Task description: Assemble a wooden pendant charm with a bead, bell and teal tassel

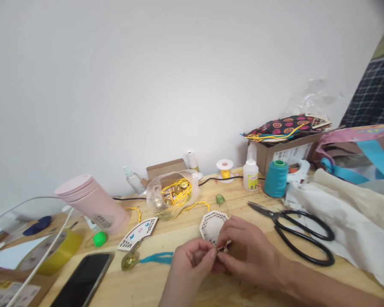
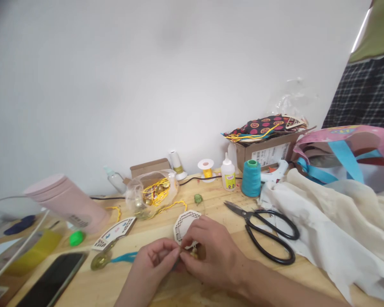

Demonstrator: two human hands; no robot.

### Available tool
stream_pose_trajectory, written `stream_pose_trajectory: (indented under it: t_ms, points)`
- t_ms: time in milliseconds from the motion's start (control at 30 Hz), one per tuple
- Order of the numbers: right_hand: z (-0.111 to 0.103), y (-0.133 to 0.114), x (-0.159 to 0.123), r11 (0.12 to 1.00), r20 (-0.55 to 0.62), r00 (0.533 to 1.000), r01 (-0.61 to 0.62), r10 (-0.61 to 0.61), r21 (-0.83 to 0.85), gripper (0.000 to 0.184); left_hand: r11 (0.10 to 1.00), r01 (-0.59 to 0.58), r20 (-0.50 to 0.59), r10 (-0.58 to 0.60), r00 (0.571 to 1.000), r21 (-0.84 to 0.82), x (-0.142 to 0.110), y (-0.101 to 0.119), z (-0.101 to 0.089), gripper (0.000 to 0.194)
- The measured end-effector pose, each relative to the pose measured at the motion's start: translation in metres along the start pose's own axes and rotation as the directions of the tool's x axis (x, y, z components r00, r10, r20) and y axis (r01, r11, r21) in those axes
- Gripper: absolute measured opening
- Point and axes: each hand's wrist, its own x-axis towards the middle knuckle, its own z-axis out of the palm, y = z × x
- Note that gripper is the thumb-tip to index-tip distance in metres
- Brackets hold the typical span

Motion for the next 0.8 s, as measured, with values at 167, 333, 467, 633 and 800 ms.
stream_pose_trajectory:
  t_ms: [167,333,467,633,800]
  points:
    - [0.002,0.002,0.0,1.0,0.012,1.0,-0.02,0.02,-0.005,0.008,0.999,-0.033,0.0,0.033,0.999,0.021,0.001,-0.001,-0.001,0.016]
    - [0.0,-0.001,-0.001,0.986,-0.001,0.994,0.105,-0.106,-0.132,0.009,0.998,-0.032,-0.006,0.032,0.999,0.059,0.002,-0.001,-0.002,0.017]
    - [0.003,-0.009,-0.005,0.832,0.121,0.936,0.35,-0.33,-0.43,0.009,0.997,0.003,-0.01,-0.002,1.0,0.071,0.002,-0.001,-0.003,0.018]
    - [0.007,-0.012,-0.006,0.821,0.185,0.935,0.353,-0.301,-0.449,0.012,0.995,0.067,-0.014,-0.066,0.998,0.068,0.001,0.0,-0.002,0.021]
    - [-0.013,0.001,0.004,0.985,-0.016,0.999,-0.048,0.046,-0.163,0.008,0.999,0.047,-0.006,-0.047,0.999,0.025,0.002,-0.002,-0.004,0.024]
